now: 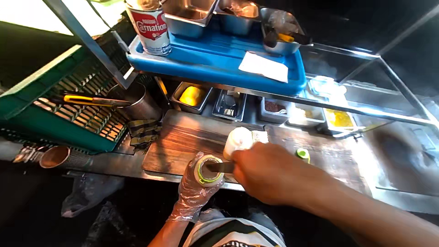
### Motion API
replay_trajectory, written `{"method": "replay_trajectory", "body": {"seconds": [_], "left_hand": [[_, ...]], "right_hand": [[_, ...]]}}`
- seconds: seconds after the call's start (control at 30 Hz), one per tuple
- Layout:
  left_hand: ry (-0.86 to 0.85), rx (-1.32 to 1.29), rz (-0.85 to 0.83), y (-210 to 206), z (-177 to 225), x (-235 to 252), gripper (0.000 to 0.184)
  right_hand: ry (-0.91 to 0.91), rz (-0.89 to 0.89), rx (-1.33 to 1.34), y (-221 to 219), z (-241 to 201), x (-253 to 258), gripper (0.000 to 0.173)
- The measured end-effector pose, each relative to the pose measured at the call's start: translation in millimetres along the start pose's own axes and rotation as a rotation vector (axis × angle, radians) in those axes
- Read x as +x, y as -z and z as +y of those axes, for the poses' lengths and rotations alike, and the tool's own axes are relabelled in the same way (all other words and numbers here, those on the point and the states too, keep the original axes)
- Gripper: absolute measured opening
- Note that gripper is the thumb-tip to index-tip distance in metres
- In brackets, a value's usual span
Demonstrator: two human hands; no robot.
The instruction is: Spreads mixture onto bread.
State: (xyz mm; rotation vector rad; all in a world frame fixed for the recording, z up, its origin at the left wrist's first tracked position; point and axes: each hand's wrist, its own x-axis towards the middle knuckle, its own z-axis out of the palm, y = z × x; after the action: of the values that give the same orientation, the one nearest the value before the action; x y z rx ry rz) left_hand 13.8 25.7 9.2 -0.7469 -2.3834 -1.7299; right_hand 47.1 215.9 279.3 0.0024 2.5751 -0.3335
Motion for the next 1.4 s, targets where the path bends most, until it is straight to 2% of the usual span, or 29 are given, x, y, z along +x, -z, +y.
{"method": "replay_trajectory", "body": {"seconds": [0.1, 0.17, 0.23, 0.37, 0.43, 0.5, 0.6, 0.67, 0.77, 0.83, 0.93, 1.0, 1.07, 1.17, 1.27, 1.33, 1.4], "left_hand": [[0.06, 0.089, 0.01, -4, 15, -1, 0.111], [0.117, 0.17, 0.058, -10, 27, 0, 0.112], [0.155, 0.227, 0.098, -16, 34, 0, 0.11], [0.159, 0.295, 0.129, -20, 41, 4, 0.097], [0.176, 0.269, 0.117, -20, 39, 6, 0.097], [0.198, 0.201, 0.109, -20, 35, 8, 0.102], [0.185, 0.19, 0.135, -19, 32, 17, 0.103], [0.166, 0.181, 0.127, -20, 29, 18, 0.104], [0.163, 0.15, 0.062, -17, 18, 16, 0.107], [0.135, 0.124, -0.021, -14, 17, 17, 0.108], [0.193, -0.028, -0.332, 9, 20, 41, 0.115], [0.242, -0.181, -0.596, 28, 15, 71, 0.118], [0.326, -0.312, -0.732, 34, 18, 88, 0.108], [0.27, -0.119, -0.634, 21, 21, 78, 0.094], [0.182, 0.097, -0.337, -3, 29, 53, 0.09], [0.224, 0.145, -0.122, -21, 39, 30, 0.087], [0.27, 0.15, 0.019, -29, 47, 14, 0.09]], "right_hand": [[-0.071, -0.09, 0.104, -13, -24, 43, 0.01], [-0.155, -0.102, 0.258, -30, -25, 62, 0.012], [-0.3, -0.06, 0.575, -47, -18, 67, 0.02], [-0.56, 0.14, 1.581, -84, -19, 40, 0.027], [-0.618, 0.297, 1.869, -97, -28, 26, 0.028], [-0.568, 0.409, 2.002, -108, -35, 14, 0.028], [-0.392, 0.475, 2.124, -126, -31, -1, 0.029], [-0.305, 0.419, 2.129, -136, -19, -3, 0.029], [-0.377, 0.07, 1.895, -120, 7, 0, 0.025], [-0.446, -0.099, 1.765, -105, 14, 7, 0.031], [-0.5, -0.025, 1.767, -105, 10, 19, 0.022], [-0.453, -0.039, 1.783, -108, 10, 22, 0.022], [-0.406, -0.068, 1.84, -113, 9, 21, 0.022], [-0.406, -0.026, 2.032, -119, 6, 21, 0.019], [-0.423, 0.039, 2.192, -121, 0, 19, 0.019], [-0.435, 0.053, 2.236, -120, -5, 17, 0.021], [-0.442, 0.03, 2.223, -117, -9, 15, 0.021]]}}
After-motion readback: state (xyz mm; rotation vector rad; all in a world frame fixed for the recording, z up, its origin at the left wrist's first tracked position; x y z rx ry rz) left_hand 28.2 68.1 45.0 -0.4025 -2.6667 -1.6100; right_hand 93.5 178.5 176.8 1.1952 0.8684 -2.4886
